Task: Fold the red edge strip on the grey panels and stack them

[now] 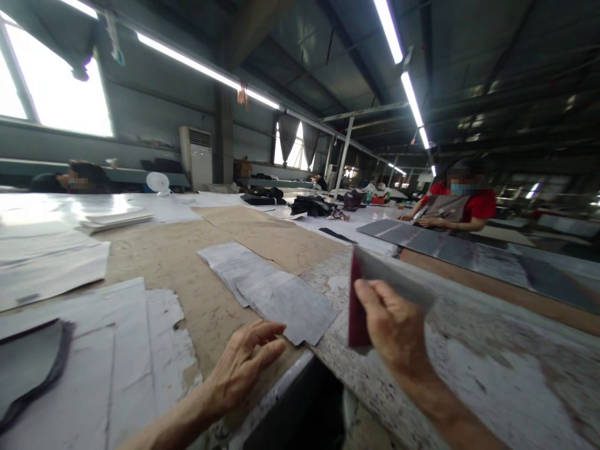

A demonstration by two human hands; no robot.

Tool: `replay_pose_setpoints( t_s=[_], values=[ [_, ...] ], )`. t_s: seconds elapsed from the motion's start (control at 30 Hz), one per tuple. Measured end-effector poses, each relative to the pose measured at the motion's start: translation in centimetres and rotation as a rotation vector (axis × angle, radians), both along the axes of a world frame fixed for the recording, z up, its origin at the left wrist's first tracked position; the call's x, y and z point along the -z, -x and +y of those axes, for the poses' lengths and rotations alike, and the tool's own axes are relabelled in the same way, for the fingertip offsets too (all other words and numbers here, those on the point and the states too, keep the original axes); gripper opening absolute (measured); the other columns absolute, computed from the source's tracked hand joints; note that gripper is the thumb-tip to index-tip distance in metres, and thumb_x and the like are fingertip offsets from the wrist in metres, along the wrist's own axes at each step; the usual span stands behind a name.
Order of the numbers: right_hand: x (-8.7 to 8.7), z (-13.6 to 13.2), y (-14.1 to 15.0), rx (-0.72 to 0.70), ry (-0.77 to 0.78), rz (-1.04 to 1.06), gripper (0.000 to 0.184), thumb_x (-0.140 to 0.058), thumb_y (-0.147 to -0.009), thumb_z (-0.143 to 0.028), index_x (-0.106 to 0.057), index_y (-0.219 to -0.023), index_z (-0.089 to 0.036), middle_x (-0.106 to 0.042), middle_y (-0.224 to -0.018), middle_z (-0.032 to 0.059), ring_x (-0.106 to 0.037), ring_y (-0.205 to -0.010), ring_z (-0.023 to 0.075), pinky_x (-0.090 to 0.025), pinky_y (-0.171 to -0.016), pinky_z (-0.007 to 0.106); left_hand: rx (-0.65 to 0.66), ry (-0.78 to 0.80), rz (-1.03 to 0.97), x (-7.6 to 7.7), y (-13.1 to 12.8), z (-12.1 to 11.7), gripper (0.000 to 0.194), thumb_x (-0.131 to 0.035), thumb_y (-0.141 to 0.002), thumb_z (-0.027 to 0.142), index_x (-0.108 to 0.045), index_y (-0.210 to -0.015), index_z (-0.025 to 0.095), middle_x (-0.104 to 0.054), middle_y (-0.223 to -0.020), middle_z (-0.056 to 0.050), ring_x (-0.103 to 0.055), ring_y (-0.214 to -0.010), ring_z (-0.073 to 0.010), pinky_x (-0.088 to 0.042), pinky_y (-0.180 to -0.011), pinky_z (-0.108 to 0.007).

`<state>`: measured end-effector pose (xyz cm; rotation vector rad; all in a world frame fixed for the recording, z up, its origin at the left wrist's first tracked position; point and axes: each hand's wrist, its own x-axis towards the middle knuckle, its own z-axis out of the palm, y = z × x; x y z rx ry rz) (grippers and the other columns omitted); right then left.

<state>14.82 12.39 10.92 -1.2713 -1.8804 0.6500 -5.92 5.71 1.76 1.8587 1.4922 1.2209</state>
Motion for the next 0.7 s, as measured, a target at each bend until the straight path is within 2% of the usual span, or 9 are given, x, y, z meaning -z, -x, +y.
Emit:
replay_pose_setpoints(
  t_s=[0.07,0.13,0.2,0.3,0.37,0.43,0.57,0.63,0.7],
  values=[
    [2.4,-2.4,3.6,-0.014,-0.107,-0.004,0.032,-0.046,-0.083,-0.048,-0.06,-0.073,-0.022,-0.059,-0.068,0.0031,-0.054,-0.067,0.0176,-0.039,-0.059,0.026,0.021,0.064,-0.165,-0.8,0.2,-1.3,0.042,-0.035,-0.09,0.046,-0.054,-0.115,0.018,-0.062,-0.105,-0.007,-0.059,-0.092,-0.0204,-0.049,-0.079,-0.031],
    [4.6,-5.1,7.2,-0.251,-0.283,-0.055,0.028,-0.044,-0.085,-0.038,-0.061,-0.071,-0.02,-0.061,-0.067,0.0035,-0.056,-0.065,0.0167,-0.041,-0.059,0.026,0.001,0.125,-0.376,-1.6,0.9,-3.1,0.042,-0.04,-0.087,0.049,-0.06,-0.102,0.015,-0.064,-0.09,-0.006,-0.06,-0.081,-0.0182,-0.049,-0.066,-0.024],
    [6.3,-7.6,10.2,-0.526,-0.446,-0.072,0.028,-0.04,-0.085,-0.03,-0.061,-0.072,-0.017,-0.061,-0.067,0.005,-0.057,-0.063,0.0158,-0.042,-0.057,0.025,-0.161,0.226,-0.572,-2.0,2.2,-5.5,0.038,-0.054,-0.077,0.049,-0.062,-0.076,0.011,-0.06,-0.069,-0.004,-0.057,-0.065,-0.0158,-0.044,-0.052,-0.021],
    [7.5,-10.2,13.2,-0.815,-0.529,0.016,0.024,-0.045,-0.085,-0.03,-0.063,-0.078,-0.016,-0.063,-0.07,0.0054,-0.058,-0.063,0.015,-0.045,-0.056,0.023,-0.463,0.383,-0.746,-1.9,4.7,-9.9,0.031,-0.068,-0.064,0.04,-0.055,-0.062,0.012,-0.051,-0.055,0.0,-0.048,-0.051,-0.0118,-0.036,-0.044,-0.02],
    [7.7,-10.9,14.6,-0.917,-0.529,0.056,0.018,-0.049,-0.083,-0.025,-0.065,-0.083,-0.017,-0.064,-0.072,0.004,-0.059,-0.065,0.0138,-0.046,-0.059,0.022,-0.507,0.449,-0.86,-1.6,6.5,-13.1,0.028,-0.07,-0.06,0.035,-0.057,-0.067,0.011,-0.055,-0.058,-0.001,-0.051,-0.053,-0.0131,-0.04,-0.048,-0.021],
    [7.8,-10.7,15.7,-0.943,-0.506,0.046,0.015,-0.051,-0.081,-0.016,-0.066,-0.084,-0.018,-0.064,-0.073,0.003,-0.059,-0.067,0.0131,-0.046,-0.062,0.022,-0.496,0.521,-0.939,-1.4,8.2,-16.3,0.028,-0.07,-0.058,0.031,-0.06,-0.073,0.01,-0.06,-0.062,-0.004,-0.056,-0.057,-0.0173,-0.043,-0.053,-0.025],
    [8.2,-9.7,18.5,-0.927,-0.415,-0.015,0.016,-0.054,-0.079,-0.011,-0.066,-0.086,-0.019,-0.065,-0.081,0.0027,-0.06,-0.076,0.0146,-0.048,-0.068,0.024,-0.539,0.67,-0.928,-1.8,11.0,-21.4,0.033,-0.066,-0.059,0.031,-0.063,-0.083,0.008,-0.064,-0.069,-0.008,-0.061,-0.067,-0.0243,-0.046,-0.061,-0.03],
    [8.5,-9.6,20.2,-0.945,-0.391,-0.095,0.018,-0.058,-0.076,-0.012,-0.065,-0.091,-0.018,-0.065,-0.087,0.0033,-0.061,-0.082,0.0161,-0.049,-0.073,0.027,-0.535,0.718,-0.798,-2.3,12.2,-22.9,0.031,-0.062,-0.063,0.032,-0.064,-0.086,0.01,-0.065,-0.072,-0.007,-0.062,-0.072,-0.0242,-0.046,-0.065,-0.03],
    [8.8,-9.8,21.7,-0.958,-0.382,-0.211,0.022,-0.061,-0.074,-0.012,-0.065,-0.095,-0.017,-0.065,-0.094,0.0044,-0.06,-0.088,0.0179,-0.049,-0.078,0.03,-0.589,0.706,-0.555,-2.7,13.3,-23.7,0.03,-0.058,-0.067,0.033,-0.065,-0.087,0.012,-0.065,-0.075,-0.005,-0.061,-0.075,-0.0231,-0.045,-0.067,-0.029]
  ],
)
